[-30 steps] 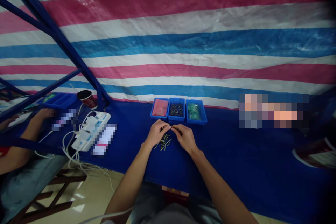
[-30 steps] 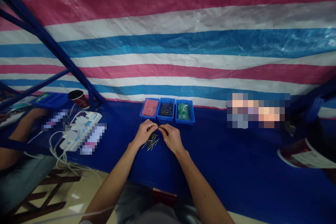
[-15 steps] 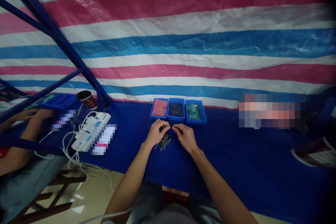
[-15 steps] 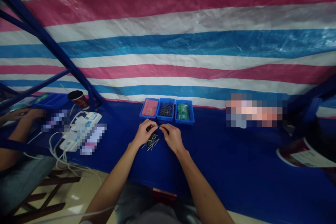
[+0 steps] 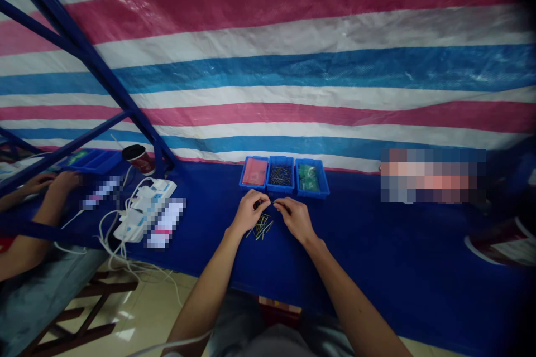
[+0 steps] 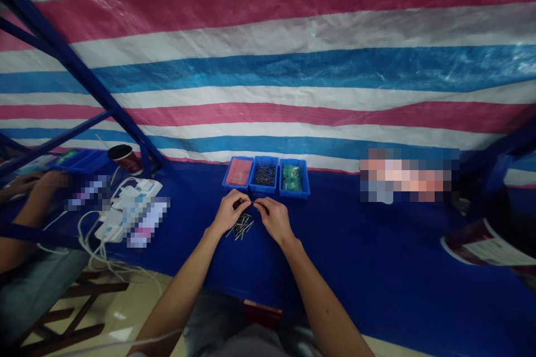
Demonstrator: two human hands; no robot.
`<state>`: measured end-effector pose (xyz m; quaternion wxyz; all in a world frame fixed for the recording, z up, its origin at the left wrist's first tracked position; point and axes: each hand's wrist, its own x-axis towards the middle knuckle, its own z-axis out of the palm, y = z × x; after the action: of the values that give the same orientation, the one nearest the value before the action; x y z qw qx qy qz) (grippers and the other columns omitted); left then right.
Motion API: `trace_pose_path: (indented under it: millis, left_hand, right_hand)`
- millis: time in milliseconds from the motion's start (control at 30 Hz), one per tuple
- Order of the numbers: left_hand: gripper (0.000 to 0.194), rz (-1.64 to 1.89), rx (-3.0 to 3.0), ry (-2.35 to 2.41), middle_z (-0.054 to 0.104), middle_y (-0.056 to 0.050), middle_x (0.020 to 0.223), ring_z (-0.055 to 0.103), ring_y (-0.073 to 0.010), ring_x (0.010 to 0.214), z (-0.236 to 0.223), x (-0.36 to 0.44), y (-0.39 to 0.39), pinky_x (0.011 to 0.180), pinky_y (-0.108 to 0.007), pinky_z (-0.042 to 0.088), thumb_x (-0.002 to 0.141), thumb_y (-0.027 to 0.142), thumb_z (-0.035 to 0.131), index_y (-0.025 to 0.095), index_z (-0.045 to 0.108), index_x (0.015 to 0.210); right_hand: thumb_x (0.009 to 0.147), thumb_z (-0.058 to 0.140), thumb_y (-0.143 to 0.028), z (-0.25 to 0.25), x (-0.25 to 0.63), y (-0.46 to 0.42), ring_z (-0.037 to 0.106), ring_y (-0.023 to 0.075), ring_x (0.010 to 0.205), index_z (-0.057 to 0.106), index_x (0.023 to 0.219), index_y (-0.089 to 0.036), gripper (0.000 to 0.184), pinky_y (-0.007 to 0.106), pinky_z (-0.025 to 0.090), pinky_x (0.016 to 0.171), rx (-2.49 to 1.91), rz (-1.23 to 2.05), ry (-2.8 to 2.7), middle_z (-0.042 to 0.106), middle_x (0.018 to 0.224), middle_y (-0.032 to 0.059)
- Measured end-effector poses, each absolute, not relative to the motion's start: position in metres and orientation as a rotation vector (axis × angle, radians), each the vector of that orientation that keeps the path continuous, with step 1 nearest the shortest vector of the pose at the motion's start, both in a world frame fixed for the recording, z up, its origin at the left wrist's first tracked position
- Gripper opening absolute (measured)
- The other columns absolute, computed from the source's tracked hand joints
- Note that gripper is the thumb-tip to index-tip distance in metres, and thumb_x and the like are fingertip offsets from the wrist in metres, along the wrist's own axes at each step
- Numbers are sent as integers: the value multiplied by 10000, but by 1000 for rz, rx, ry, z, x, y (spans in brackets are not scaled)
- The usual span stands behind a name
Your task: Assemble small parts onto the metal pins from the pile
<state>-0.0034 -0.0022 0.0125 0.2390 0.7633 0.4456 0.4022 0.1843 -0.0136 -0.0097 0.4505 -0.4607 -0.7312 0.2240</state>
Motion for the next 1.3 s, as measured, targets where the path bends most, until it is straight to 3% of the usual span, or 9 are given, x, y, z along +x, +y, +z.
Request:
trace_pose_path:
  millis: [1300]
  left_hand:
    - [227, 1080, 2134, 1199, 645, -38, 784, 544, -177, 818, 14, -4, -2, 731, -285, 422, 946, 344, 569, 178, 666, 826]
  right_hand:
    - [965, 555, -303, -9, 186, -14, 691, 196, 789, 729, 990, -217, 196, 284, 515, 736, -1123, 574, -1814, 721, 866, 48]
